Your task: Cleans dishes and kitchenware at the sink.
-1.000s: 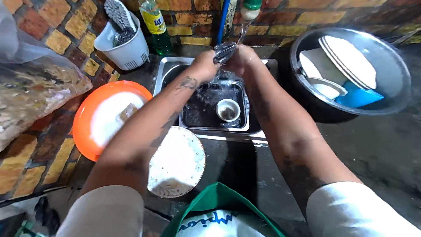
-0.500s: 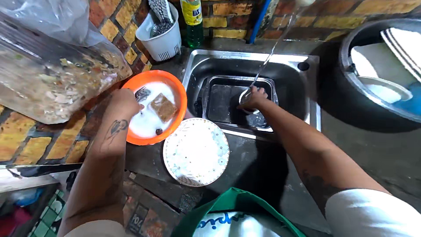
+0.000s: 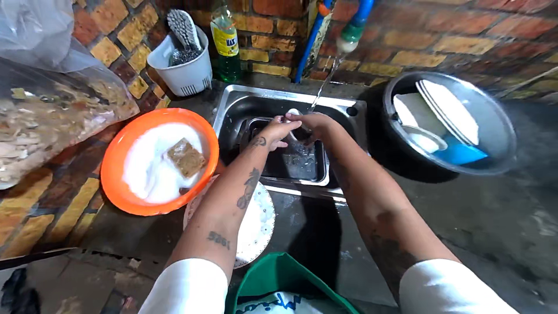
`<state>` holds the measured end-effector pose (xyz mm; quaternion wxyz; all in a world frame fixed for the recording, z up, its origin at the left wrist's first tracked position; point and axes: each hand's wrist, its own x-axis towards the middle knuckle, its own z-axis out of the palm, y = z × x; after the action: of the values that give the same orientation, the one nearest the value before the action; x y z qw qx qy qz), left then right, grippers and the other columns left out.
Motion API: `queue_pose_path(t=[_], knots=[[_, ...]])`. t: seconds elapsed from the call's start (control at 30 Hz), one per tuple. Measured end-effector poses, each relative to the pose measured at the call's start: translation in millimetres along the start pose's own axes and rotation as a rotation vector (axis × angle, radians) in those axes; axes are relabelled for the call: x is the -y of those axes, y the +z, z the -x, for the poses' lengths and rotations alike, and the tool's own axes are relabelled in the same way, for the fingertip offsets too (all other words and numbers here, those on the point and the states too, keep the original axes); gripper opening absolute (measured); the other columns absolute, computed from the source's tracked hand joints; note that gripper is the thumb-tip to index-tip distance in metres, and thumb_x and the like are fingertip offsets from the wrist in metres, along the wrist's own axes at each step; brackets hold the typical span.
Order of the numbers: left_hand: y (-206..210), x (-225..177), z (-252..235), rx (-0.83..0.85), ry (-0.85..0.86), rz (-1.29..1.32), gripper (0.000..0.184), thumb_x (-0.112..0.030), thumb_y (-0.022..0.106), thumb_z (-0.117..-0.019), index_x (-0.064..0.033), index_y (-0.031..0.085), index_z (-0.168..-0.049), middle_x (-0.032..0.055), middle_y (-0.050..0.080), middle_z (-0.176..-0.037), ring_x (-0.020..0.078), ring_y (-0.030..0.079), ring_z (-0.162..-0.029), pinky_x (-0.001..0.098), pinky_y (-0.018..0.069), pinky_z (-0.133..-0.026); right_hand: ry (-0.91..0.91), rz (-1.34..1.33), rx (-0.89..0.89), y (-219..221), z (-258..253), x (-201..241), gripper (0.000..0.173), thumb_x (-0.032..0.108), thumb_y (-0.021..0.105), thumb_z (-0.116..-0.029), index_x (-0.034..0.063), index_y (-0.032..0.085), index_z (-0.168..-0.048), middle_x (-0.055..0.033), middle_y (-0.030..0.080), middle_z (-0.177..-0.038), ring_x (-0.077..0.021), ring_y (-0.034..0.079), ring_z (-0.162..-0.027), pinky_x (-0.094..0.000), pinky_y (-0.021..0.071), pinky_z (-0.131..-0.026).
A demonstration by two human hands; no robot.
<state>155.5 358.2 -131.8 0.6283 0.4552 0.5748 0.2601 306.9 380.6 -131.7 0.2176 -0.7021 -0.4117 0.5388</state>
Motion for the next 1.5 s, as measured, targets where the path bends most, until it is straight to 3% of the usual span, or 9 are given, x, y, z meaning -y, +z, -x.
queue_pose_path(t=[0.1, 0.33, 0.47, 0.63, 0.87, 1.07, 1.27, 1.4, 1.5], knots=[[8.4, 12.1, -19.5, -0.084, -0.016, 0.208, 0.056, -0.042, 0.05, -0.1083, -0.0125, 0.037, -0.155, 0.0223, 0.047, -0.15, 0.0369, 0.058, -0.127, 0.0541, 0.055, -0.096, -0.079, 0.134, -0.179, -7.5, -9.5, -11.2, 0.062, 0.04, 0.076, -0.0935, -0.0055, 0.058, -0.132, -0.0292, 0.06, -0.13, -0.0418, 0.063, -0.116, -0.0608, 0.0541, -0.096], [25.6, 15.6, -33.5, -0.178, -0.155, 0.234, 0.068, -0.062, 0.021, -0.1074, -0.0189, 0.03, -0.159, 0.0229, 0.045, -0.15, 0.0347, 0.059, -0.121, 0.0473, 0.0541, -0.093, -0.03, 0.579, -0.328, -0.4, 16.2, 3.0, 0.03, 0.015, 0.069, -0.0917, -0.0086, 0.065, -0.111, -0.0283, 0.065, -0.123, -0.0432, 0.064, -0.118, -0.063, 0.0531, -0.092], [36.9, 35.0, -43.0, -0.196, -0.151, 0.277, 0.064, -0.056, 0.023, -0.1098, -0.0171, 0.026, -0.161, 0.0198, 0.038, -0.159, 0.0354, 0.046, -0.141, 0.0566, 0.0461, -0.108, -0.106, 0.624, -0.372, 0.0, 12.5, 15.6, 0.042, 0.011, 0.068, -0.0904, -0.0059, 0.058, -0.127, -0.0269, 0.064, -0.128, -0.0433, 0.062, -0.122, -0.0633, 0.0516, -0.095], [45.0, 44.4, -46.7, -0.166, -0.175, 0.294, 0.043, -0.015, 0.036, -0.1095, -0.0168, 0.039, -0.153, 0.0169, 0.056, -0.14, 0.0306, 0.061, -0.12, 0.051, 0.0558, -0.091, -0.464, 0.701, -0.218, -14.8, -4.4, 14.6, 0.04, -0.003, 0.065, -0.0874, -0.0052, 0.059, -0.127, -0.0278, 0.061, -0.131, -0.0441, 0.059, -0.125, -0.062, 0.0501, -0.101], [63.2, 6.9, -43.3, -0.094, -0.124, 0.019, 0.037, -0.011, 0.046, -0.1072, -0.0085, 0.05, -0.144, 0.0165, 0.057, -0.138, 0.027, 0.058, -0.122, 0.048, 0.052, -0.097, -0.968, 0.661, -0.452, -43.2, 11.6, -24.5, 0.042, -0.012, 0.052, -0.0921, 0.0022, 0.066, -0.128, -0.0239, 0.061, -0.134, -0.0408, 0.058, -0.128, -0.0527, 0.0491, -0.107], [72.2, -10.7, -81.8, -0.107, 0.407, -0.241, 0.044, -0.001, 0.05, -0.1028, -0.0112, 0.06, -0.144, 0.0184, 0.052, -0.151, 0.0323, 0.044, -0.142, 0.0472, 0.0352, -0.118, -0.705, 0.15, -0.811, -56.9, 14.1, -64.9, 0.042, -0.008, 0.049, -0.0908, -0.0028, 0.064, -0.129, -0.0234, 0.065, -0.128, -0.033, 0.061, -0.125, -0.0431, 0.0473, -0.108], [59.4, -33.8, -53.6, -0.24, 0.676, -0.639, 0.052, -0.001, 0.062, -0.0931, -0.0215, 0.065, -0.14, 0.026, 0.047, -0.144, 0.0369, 0.047, -0.133, 0.0426, 0.0417, -0.112, -0.205, -0.361, -0.452, -29.6, -6.9, -84.9, 0.036, 0.005, 0.048, -0.1023, -0.0008, 0.055, -0.137, -0.024, 0.064, -0.123, -0.0332, 0.066, -0.109, -0.0529, 0.0555, -0.091], [42.2, -40.7, -27.4, -0.436, 0.528, -0.744, 0.044, -0.014, 0.065, -0.0941, -0.0228, 0.066, -0.138, 0.0209, 0.051, -0.141, 0.0355, 0.052, -0.129, 0.0485, 0.0465, -0.105, -0.034, -0.434, -0.194, -4.0, -24.0, -70.7, 0.044, 0.005, 0.055, -0.0978, 0.0047, 0.051, -0.141, -0.023, 0.062, -0.124, -0.0361, 0.067, -0.103, -0.0543, 0.0594, -0.079], [9.5, -42.0, -25.0, -0.433, 0.24, -0.618, 0.042, -0.036, 0.056, -0.1033, -0.0196, 0.061, -0.142, 0.0191, 0.053, -0.147, 0.0384, 0.047, -0.138, 0.0606, 0.0396, -0.109, -0.134, -0.092, -0.268, 6.0, -26.4, -44.8, 0.039, 0.008, 0.058, -0.0977, 0.0007, 0.058, -0.136, -0.0279, 0.061, -0.129, -0.0415, 0.061, -0.119, -0.0626, 0.0511, -0.095]])
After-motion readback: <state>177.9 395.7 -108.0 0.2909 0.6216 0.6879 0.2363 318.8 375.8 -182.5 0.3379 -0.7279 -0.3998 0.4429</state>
